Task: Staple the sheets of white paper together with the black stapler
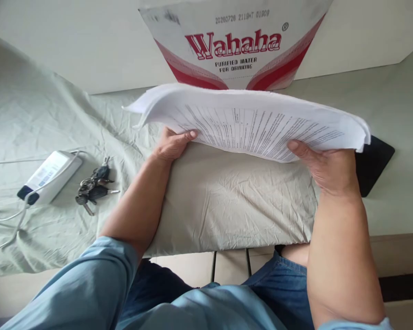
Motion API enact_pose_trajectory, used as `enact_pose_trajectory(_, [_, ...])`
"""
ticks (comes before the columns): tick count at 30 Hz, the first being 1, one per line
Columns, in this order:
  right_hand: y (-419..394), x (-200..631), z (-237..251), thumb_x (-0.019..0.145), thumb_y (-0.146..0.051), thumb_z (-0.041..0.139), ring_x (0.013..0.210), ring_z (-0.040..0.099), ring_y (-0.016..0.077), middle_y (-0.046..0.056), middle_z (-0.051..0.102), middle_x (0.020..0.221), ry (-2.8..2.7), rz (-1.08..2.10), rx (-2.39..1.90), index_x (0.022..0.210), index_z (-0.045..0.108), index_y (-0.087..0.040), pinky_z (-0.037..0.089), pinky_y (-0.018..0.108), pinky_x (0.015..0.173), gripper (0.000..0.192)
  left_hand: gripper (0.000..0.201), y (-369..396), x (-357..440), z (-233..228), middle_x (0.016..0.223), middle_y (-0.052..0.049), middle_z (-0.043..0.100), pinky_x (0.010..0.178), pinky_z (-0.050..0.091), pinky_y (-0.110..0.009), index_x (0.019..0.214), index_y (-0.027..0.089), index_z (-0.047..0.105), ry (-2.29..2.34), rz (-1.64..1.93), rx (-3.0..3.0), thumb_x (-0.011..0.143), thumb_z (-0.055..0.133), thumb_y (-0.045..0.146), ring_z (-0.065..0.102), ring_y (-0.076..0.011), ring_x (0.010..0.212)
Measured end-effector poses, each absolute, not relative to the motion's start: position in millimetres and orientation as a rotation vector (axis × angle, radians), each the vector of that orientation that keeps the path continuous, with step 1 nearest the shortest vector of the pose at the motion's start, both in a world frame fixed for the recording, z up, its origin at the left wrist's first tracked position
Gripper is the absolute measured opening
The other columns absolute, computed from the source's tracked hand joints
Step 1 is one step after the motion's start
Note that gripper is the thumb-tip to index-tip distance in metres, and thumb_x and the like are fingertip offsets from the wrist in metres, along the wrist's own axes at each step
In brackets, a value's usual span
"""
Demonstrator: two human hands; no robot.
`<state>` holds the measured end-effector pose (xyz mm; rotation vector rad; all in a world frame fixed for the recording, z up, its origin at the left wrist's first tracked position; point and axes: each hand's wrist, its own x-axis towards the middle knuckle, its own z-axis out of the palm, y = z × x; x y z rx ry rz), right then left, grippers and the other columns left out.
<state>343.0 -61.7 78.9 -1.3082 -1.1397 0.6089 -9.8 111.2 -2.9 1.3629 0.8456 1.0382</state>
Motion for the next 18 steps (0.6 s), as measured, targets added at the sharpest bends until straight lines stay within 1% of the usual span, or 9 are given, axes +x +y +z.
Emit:
enact_pose_trajectory(3, [-65,342,79,0.073,-0.049,0.112,0.158,0.072,0.0372,0.002,0.089,0.139,-1.128,0.672,-1.375,0.115,0.089,-0.035,0.048,0.068,0.146,0.050,0.088,109,-10,2,0.130,-0.015,0.088,0.134,0.058,-0.068,0.122,0.024,0.086,0.924,0.955,1.455,0.055,0.115,0.073,0.079,-0.0477,0.143])
enact_pose_trajectory(6, [-63,340,78,0.071,-0.050,0.111,0.163,0.068,0.0362,0.001,0.088,0.144,-1.158,0.683,-1.333,0.124,0.087,-0.038,0.045,0.066,0.149,0.059,0.094,103,-6,10,0.123,-0.016,0.088,0.128,0.062,-0.071,0.125,0.023,0.084,0.825,0.849,1.382,0.054,0.114,0.077,0.082,-0.0500,0.137])
enact_pose_trajectory(8, [-60,339,78,0.069,-0.049,0.112,0.160,0.071,0.0359,0.001,0.088,0.143,-1.158,0.717,-1.313,0.128,0.086,-0.039,0.045,0.065,0.148,0.065,0.094,101,-3,14,0.124,-0.015,0.088,0.127,0.063,-0.071,0.128,0.023,0.083,0.823,0.799,1.384,0.054,0.117,0.070,0.082,-0.0503,0.138])
enact_pose_trajectory(10, [-58,338,79,0.070,-0.047,0.113,0.157,0.073,0.0352,0.002,0.088,0.144,-1.120,0.755,-1.318,0.128,0.086,-0.039,0.047,0.064,0.147,0.064,0.086,101,-1,15,0.126,-0.013,0.088,0.133,0.059,-0.069,0.127,0.023,0.084,0.894,0.823,1.448,0.059,0.117,0.064,0.078,-0.0483,0.145])
enact_pose_trajectory(12, [-59,338,79,0.070,-0.047,0.113,0.156,0.074,0.0344,0.003,0.089,0.144,-1.055,0.780,-1.322,0.123,0.087,-0.037,0.047,0.063,0.147,0.060,0.074,103,-2,11,0.120,-0.012,0.088,0.134,0.060,-0.064,0.120,0.022,0.086,0.947,0.872,1.469,0.070,0.111,0.071,0.079,-0.0455,0.143])
enact_pose_trajectory(13, [-60,339,79,0.069,-0.046,0.114,0.156,0.074,0.0344,0.003,0.089,0.144,-1.016,0.804,-1.327,0.121,0.088,-0.036,0.046,0.062,0.148,0.058,0.070,105,-3,7,0.114,-0.013,0.088,0.130,0.064,-0.062,0.113,0.021,0.086,0.956,0.877,1.451,0.075,0.106,0.077,0.082,-0.0442,0.137])
enact_pose_trajectory(15, [-64,341,79,0.068,-0.047,0.115,0.153,0.076,0.0357,0.005,0.090,0.141,-0.950,0.897,-1.359,0.115,0.089,-0.033,0.049,0.064,0.145,0.055,0.071,109,-5,-1,0.098,-0.013,0.085,0.113,0.074,-0.057,0.098,0.021,0.085,0.954,0.861,1.387,0.081,0.096,0.089,0.088,-0.0400,0.113])
enact_pose_trajectory(18, [-69,347,78,0.068,-0.051,0.115,0.139,0.083,0.0381,0.007,0.092,0.132,-0.901,1.073,-1.461,0.108,0.091,-0.031,0.056,0.069,0.138,0.052,0.071,115,-7,-11,0.074,-0.007,0.074,0.088,0.080,-0.047,0.082,0.025,0.078,0.912,0.920,1.316,0.079,0.094,0.094,0.086,-0.0308,0.084])
